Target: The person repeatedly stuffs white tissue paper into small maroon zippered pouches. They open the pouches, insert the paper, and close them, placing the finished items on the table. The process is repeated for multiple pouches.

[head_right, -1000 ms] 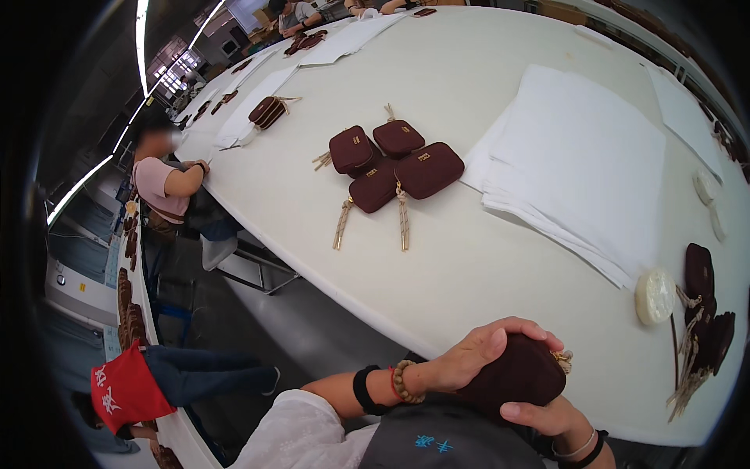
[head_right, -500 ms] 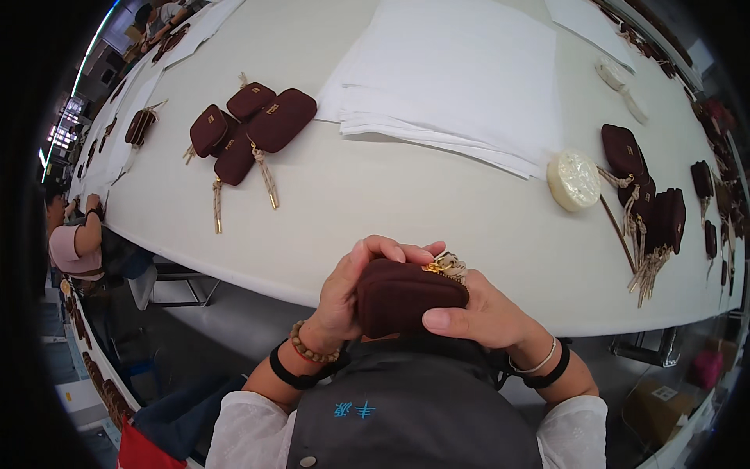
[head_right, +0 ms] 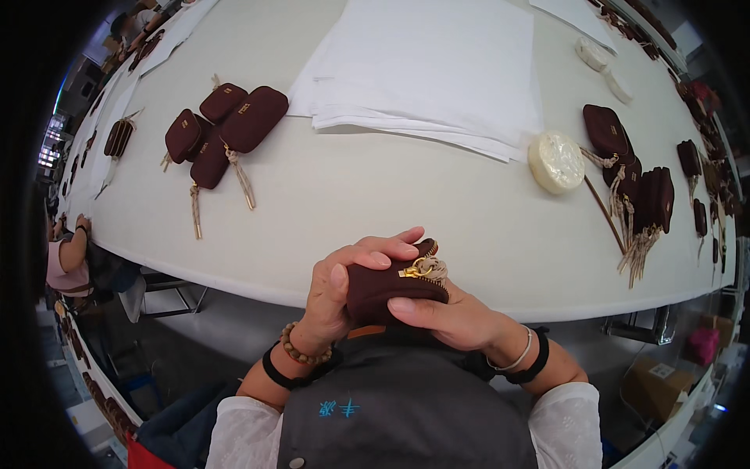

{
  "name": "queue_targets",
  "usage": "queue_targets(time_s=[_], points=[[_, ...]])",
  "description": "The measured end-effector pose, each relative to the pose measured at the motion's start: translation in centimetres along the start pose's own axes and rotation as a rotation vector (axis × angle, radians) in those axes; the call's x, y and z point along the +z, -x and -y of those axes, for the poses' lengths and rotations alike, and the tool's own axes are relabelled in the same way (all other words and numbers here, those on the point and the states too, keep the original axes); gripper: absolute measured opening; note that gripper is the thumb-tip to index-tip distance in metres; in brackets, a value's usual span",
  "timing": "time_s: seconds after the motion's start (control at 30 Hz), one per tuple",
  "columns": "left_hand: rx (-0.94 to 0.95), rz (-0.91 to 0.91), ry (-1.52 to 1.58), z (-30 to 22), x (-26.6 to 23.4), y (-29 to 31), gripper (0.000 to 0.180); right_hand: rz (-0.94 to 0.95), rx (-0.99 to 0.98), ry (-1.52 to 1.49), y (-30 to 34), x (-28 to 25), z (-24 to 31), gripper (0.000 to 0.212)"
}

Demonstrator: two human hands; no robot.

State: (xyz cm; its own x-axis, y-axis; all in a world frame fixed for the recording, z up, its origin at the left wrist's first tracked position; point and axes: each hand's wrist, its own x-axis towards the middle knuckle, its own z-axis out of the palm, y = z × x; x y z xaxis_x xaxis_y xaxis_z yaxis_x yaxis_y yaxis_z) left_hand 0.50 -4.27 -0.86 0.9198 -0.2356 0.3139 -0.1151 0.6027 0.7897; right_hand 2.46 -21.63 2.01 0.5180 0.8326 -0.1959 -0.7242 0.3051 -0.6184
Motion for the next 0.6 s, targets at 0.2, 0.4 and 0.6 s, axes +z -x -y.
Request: queue_targets(time_s=[0.2,0.4,0.6], points=[[-0.162,-0.059,-0.071,-1.4,-0.6,-0.3,0.042,-0.221,0.006,0.450,-0.1,0.1,1.2,0.034],[-0.470,-0.112,0.111,-2.6,0.0,-0.7,0.049,-0.201,-0.075,0.521,0.8,-0.7,0.1,0.034],[-0.427,-0.098,0.225,-1.2,-0.2,-0.1,0.046,-0.225,-0.196,0.420,0.2,-0.6,-1.2,0.034]])
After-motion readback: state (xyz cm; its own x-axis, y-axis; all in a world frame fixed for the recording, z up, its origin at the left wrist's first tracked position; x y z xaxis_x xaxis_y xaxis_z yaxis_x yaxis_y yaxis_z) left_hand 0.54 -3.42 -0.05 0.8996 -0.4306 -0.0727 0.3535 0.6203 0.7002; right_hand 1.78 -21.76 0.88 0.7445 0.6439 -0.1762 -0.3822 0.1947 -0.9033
